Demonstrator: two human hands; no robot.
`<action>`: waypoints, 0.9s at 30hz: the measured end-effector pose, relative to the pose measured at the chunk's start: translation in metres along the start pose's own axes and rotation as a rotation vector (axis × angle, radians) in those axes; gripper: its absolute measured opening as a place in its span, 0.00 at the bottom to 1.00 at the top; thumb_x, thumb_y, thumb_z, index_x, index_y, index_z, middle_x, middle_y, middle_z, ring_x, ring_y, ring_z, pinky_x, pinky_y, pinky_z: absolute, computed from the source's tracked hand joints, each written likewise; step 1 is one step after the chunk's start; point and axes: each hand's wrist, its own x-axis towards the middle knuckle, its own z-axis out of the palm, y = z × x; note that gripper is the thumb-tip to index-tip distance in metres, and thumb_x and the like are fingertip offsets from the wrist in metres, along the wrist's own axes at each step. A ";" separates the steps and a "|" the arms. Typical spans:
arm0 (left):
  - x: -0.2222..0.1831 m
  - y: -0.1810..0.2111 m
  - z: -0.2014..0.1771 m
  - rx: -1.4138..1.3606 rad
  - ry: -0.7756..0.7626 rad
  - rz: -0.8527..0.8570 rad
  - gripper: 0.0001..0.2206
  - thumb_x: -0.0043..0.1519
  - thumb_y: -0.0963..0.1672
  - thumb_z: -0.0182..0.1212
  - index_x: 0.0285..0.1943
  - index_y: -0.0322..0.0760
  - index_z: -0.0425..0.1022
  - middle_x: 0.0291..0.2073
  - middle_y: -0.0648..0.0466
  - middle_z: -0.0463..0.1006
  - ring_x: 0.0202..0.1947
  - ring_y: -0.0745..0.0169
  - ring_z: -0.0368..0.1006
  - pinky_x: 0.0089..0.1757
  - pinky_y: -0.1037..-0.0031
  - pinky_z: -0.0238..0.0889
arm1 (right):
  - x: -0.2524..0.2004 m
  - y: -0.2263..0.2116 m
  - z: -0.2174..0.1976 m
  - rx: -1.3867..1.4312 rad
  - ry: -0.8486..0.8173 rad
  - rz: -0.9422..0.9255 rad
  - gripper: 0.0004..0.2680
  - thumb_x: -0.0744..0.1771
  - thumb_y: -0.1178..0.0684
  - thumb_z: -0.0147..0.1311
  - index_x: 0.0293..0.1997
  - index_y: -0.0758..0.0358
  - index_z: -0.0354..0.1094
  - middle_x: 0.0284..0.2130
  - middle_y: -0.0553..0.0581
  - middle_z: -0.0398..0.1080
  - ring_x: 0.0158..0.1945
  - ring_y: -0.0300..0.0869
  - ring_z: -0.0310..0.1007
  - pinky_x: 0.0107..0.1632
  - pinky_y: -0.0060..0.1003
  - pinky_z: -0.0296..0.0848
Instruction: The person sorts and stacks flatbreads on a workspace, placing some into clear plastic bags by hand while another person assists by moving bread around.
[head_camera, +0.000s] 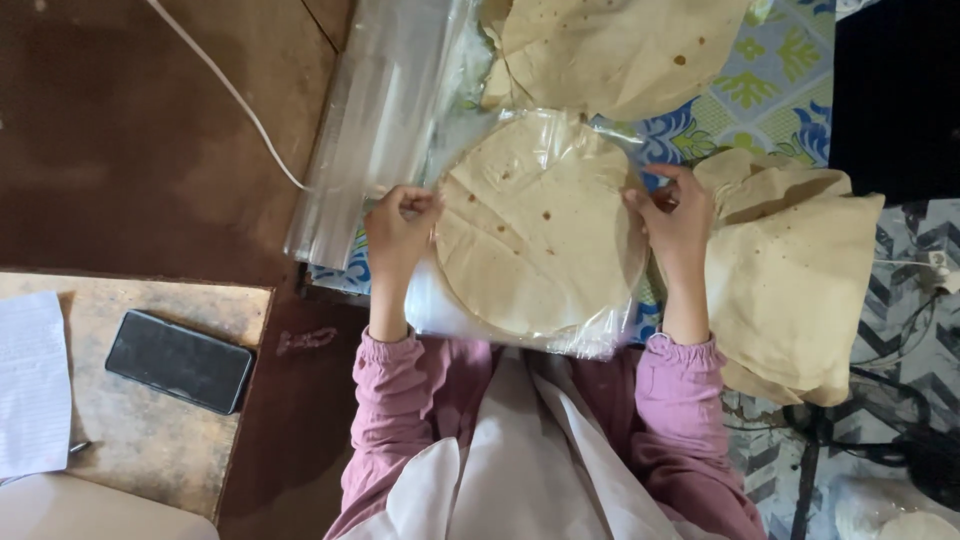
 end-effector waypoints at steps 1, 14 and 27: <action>-0.003 -0.003 -0.003 0.002 -0.002 -0.003 0.10 0.58 0.46 0.71 0.39 0.33 0.81 0.26 0.55 0.82 0.22 0.69 0.77 0.28 0.76 0.69 | -0.003 0.002 0.000 0.000 -0.002 0.004 0.13 0.65 0.60 0.67 0.52 0.69 0.70 0.24 0.52 0.70 0.22 0.32 0.65 0.25 0.28 0.62; -0.027 -0.038 -0.010 -0.335 -0.130 -0.274 0.10 0.63 0.43 0.69 0.40 0.26 0.81 0.25 0.55 0.81 0.23 0.75 0.75 0.27 0.82 0.70 | -0.021 0.021 -0.009 0.164 -0.037 0.021 0.11 0.68 0.63 0.60 0.56 0.66 0.67 0.30 0.51 0.73 0.31 0.32 0.71 0.33 0.26 0.70; -0.035 -0.060 -0.027 0.012 -0.032 0.142 0.08 0.64 0.41 0.68 0.49 0.31 0.81 0.39 0.52 0.82 0.37 0.69 0.76 0.39 0.77 0.69 | -0.058 -0.008 -0.024 -0.481 0.087 -0.145 0.11 0.71 0.55 0.55 0.62 0.54 0.74 0.54 0.62 0.67 0.54 0.52 0.63 0.58 0.49 0.64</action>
